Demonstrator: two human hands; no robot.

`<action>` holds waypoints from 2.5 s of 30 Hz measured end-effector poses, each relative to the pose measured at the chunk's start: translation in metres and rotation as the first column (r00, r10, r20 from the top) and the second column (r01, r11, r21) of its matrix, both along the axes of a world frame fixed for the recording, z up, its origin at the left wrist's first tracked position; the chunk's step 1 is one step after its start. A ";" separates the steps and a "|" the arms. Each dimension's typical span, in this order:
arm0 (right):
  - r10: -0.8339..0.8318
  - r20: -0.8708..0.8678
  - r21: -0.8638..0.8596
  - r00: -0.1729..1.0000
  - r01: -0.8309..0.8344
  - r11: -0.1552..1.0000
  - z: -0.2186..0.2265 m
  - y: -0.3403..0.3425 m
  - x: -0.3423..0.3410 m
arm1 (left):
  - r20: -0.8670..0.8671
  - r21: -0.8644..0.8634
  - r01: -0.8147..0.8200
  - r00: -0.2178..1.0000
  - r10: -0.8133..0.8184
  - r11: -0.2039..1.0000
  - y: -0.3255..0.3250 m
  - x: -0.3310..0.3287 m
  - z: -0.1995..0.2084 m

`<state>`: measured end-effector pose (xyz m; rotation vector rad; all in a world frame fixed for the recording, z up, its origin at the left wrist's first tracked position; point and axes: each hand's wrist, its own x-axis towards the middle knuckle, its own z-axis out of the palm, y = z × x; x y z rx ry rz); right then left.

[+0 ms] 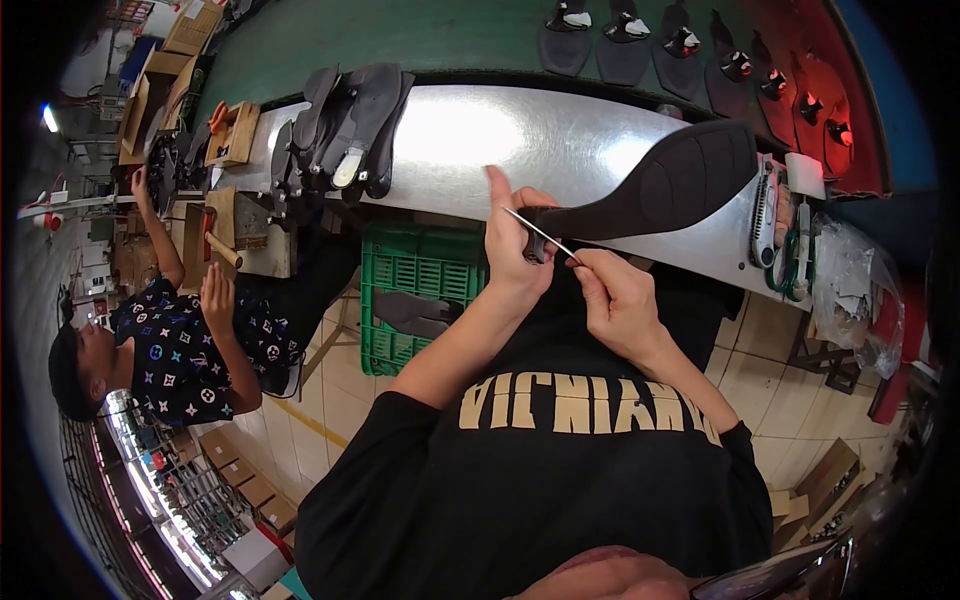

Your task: Manually assemble and trim components of sandals or shoes at a manufacturing workbench.

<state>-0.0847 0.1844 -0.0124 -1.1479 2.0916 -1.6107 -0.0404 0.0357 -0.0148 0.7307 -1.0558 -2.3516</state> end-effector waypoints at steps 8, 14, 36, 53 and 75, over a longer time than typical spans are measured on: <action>0.265 -0.145 0.022 0.953 -0.265 0.964 0.012 0.007 0.015 | 0.057 0.566 -0.013 0.998 -0.024 0.824 -0.011 -0.014 0.001; -0.090 -0.157 0.043 0.983 0.098 0.994 0.007 0.001 -0.004 | -0.039 0.583 0.165 0.984 -0.175 0.795 -0.001 -0.012 0.018; -0.217 0.066 0.107 0.974 0.209 0.972 0.002 0.044 -0.059 | 0.053 -0.512 -0.539 0.757 0.651 0.669 -0.270 0.114 0.037; -0.460 -0.419 0.339 0.783 0.605 0.721 -0.015 0.089 -0.139 | 0.438 -0.897 0.410 0.875 0.206 0.164 -0.197 -0.237 -0.048; 0.457 0.701 -0.617 0.548 0.144 0.773 0.017 0.007 -0.095 | -0.033 0.062 0.545 0.838 -0.544 0.836 -0.001 -0.029 0.017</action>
